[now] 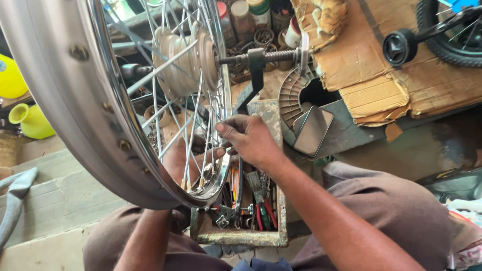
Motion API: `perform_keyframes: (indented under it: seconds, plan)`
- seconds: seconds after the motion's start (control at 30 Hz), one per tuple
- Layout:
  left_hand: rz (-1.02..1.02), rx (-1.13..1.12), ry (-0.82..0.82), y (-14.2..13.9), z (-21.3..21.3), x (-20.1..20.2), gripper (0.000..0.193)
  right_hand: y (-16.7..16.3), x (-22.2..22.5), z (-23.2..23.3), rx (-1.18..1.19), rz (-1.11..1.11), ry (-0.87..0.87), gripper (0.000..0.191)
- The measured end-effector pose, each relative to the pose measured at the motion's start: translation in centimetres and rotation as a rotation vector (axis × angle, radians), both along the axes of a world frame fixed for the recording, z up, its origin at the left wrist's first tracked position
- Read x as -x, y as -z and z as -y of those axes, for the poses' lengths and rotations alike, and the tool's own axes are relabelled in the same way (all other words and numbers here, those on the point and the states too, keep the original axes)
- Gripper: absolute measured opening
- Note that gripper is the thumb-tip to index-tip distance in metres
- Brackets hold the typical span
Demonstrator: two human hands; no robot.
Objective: The person sits on the floor with a spoked wheel rim mounted in a truing stand, tightening spoke nipples by hand around the rim and turning the wheel to check it. They work on the lap-mounted wheel, manipulating spokes and nipples one at a time.
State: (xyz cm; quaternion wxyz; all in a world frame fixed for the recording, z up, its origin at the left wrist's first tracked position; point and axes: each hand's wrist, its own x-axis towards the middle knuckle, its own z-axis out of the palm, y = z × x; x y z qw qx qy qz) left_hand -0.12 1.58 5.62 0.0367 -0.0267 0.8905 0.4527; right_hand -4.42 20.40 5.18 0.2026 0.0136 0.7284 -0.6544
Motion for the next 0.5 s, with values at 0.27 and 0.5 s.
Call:
perform_keyframes:
  seconds: [0.27,0.5]
  plan:
    - [0.252,-0.277,-0.187,1.9,-1.1,1.3,0.044,1.8,0.4,0.4,0.003,-0.186,0.020,0.048]
    - [0.168,-0.365,-0.045,1.8,0.7,-0.1,0.033,2.8,0.5,0.5,-0.070,-0.260,-0.011,0.050]
